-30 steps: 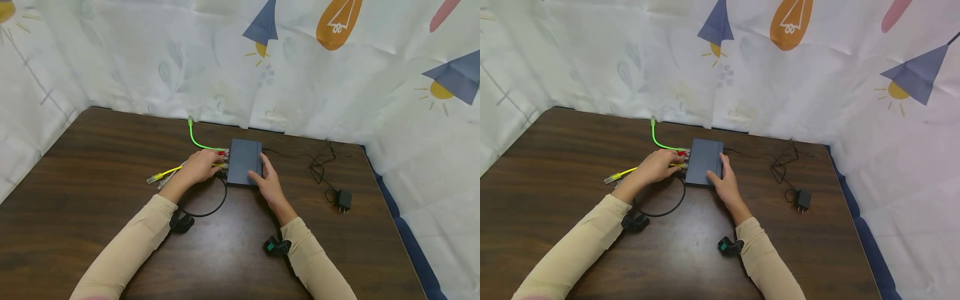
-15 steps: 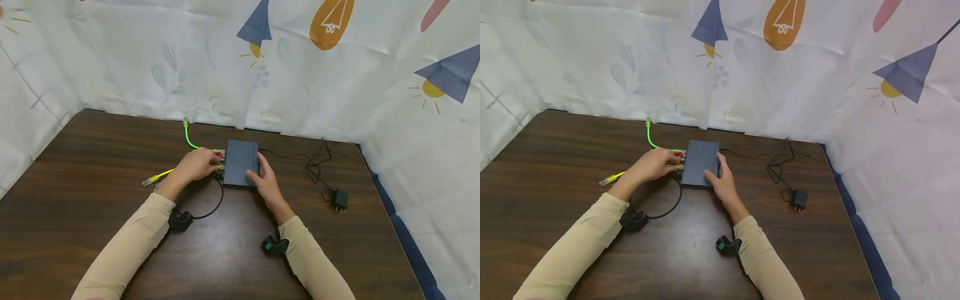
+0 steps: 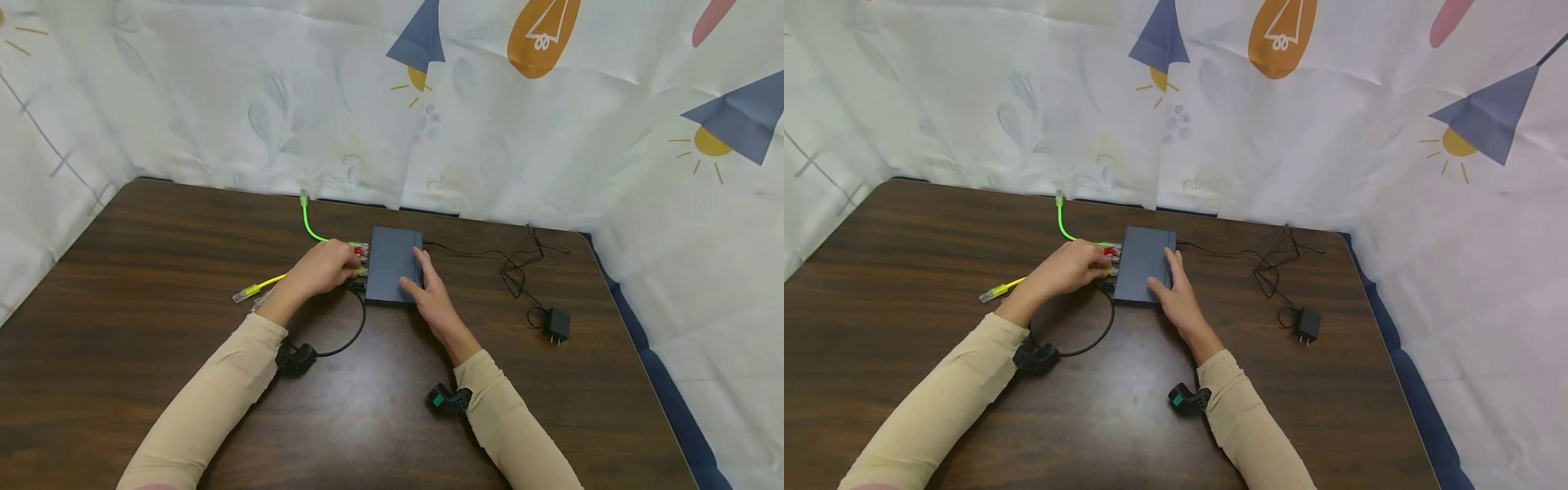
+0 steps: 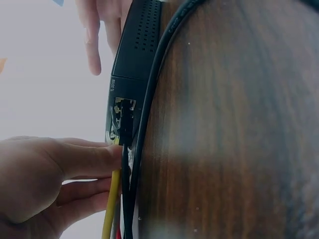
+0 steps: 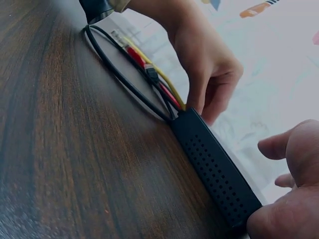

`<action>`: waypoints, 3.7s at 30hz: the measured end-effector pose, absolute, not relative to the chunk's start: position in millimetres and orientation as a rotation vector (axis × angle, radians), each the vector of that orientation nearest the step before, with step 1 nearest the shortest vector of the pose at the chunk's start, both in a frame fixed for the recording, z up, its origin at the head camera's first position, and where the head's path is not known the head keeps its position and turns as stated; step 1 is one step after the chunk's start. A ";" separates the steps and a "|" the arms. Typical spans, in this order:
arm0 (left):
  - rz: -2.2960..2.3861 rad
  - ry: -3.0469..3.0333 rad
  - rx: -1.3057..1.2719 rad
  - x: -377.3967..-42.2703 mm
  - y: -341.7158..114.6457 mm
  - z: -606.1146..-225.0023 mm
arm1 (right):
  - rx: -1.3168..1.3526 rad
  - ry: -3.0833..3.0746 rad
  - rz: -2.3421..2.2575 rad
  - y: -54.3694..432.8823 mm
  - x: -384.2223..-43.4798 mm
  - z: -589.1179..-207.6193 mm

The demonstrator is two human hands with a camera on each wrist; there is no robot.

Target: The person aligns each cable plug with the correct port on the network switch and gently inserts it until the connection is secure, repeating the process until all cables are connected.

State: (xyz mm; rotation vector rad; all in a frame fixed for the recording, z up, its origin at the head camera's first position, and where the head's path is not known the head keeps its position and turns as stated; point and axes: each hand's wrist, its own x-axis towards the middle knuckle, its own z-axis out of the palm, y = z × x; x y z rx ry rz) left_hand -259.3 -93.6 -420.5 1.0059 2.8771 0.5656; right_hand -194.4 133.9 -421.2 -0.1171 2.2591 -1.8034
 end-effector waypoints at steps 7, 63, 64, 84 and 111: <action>0.591 2.844 1.129 -262.6 -94.9 -424.6 | -0.135 2.275 -1.774 132.2 -191.4 -421.2; 0.620 2.835 0.763 -279.6 -100.3 -402.6 | -0.104 2.440 -1.976 143.9 -221.6 -444.1; 0.623 2.836 0.764 -279.7 -100.5 -403.0 | -0.098 2.439 -1.978 143.7 -223.0 -443.4; 0.567 2.857 0.765 -280.0 -101.7 -409.0 | -0.060 2.399 -1.940 135.8 -222.0 -422.4; 0.492 2.864 0.739 -276.5 -97.2 -413.4 | -0.062 2.397 -1.915 134.4 -214.6 -415.9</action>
